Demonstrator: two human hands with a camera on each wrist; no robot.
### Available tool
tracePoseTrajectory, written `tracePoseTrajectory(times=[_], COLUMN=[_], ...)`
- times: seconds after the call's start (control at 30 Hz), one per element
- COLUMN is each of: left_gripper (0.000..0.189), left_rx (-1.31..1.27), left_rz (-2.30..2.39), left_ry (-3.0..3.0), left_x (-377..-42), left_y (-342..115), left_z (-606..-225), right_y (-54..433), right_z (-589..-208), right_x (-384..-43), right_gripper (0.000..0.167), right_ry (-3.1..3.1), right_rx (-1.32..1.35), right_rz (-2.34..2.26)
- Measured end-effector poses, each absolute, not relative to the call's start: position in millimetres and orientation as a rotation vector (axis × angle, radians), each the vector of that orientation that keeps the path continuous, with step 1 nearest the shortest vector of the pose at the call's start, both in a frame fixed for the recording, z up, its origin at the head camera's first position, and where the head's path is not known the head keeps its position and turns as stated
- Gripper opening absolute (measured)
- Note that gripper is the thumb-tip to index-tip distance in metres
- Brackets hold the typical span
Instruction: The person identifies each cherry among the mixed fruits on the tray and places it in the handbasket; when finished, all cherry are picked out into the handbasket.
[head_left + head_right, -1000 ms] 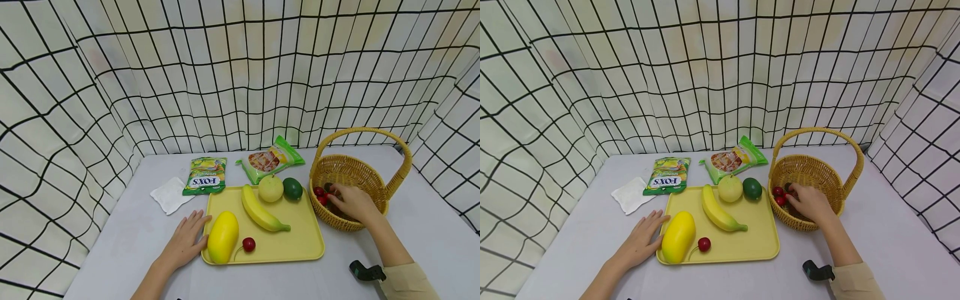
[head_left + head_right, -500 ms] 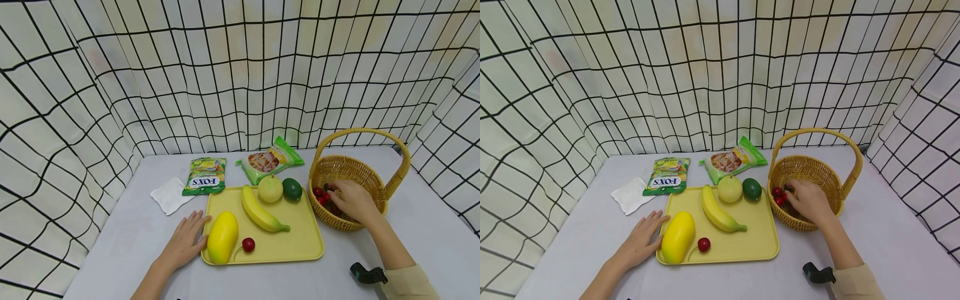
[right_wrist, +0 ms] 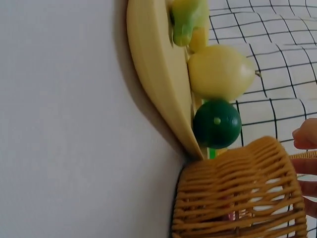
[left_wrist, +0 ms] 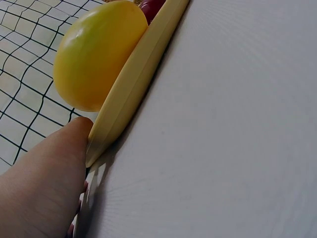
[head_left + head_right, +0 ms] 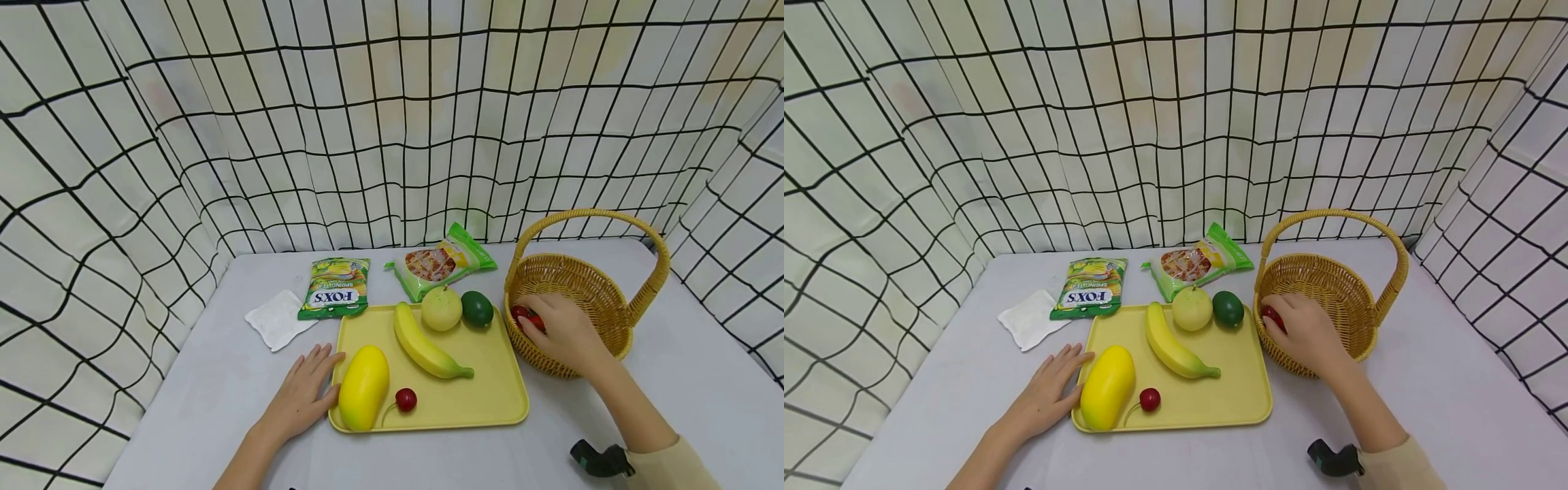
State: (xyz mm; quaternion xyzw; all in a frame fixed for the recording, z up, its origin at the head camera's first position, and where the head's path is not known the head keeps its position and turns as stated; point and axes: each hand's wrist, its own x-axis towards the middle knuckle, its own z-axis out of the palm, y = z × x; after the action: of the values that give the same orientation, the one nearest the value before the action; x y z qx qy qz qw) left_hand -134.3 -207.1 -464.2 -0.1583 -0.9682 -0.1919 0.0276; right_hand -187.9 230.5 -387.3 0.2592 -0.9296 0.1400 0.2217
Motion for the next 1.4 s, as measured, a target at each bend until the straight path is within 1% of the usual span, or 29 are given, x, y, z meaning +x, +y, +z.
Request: tracePoseTrajectory(times=[0.6, 1.4], left_gripper=[0.051, 0.051], left_rx=[-0.495, -0.480], left_rz=[-0.605, -0.603], left_ry=[-2.984, -2.992], left_x=[-135.3, -134.6], left_y=[-205.8, -206.3], left_z=[-463.2, -463.1], right_y=[203.3, 163.5], right_z=[-387.3, -402.3], right_x=[-176.9, -158.8], right_gripper=[0.029, 0.037], right_ry=[-2.399, -2.334], right_rx=[0.959, 1.170], right_rz=[0.343, 0.350])
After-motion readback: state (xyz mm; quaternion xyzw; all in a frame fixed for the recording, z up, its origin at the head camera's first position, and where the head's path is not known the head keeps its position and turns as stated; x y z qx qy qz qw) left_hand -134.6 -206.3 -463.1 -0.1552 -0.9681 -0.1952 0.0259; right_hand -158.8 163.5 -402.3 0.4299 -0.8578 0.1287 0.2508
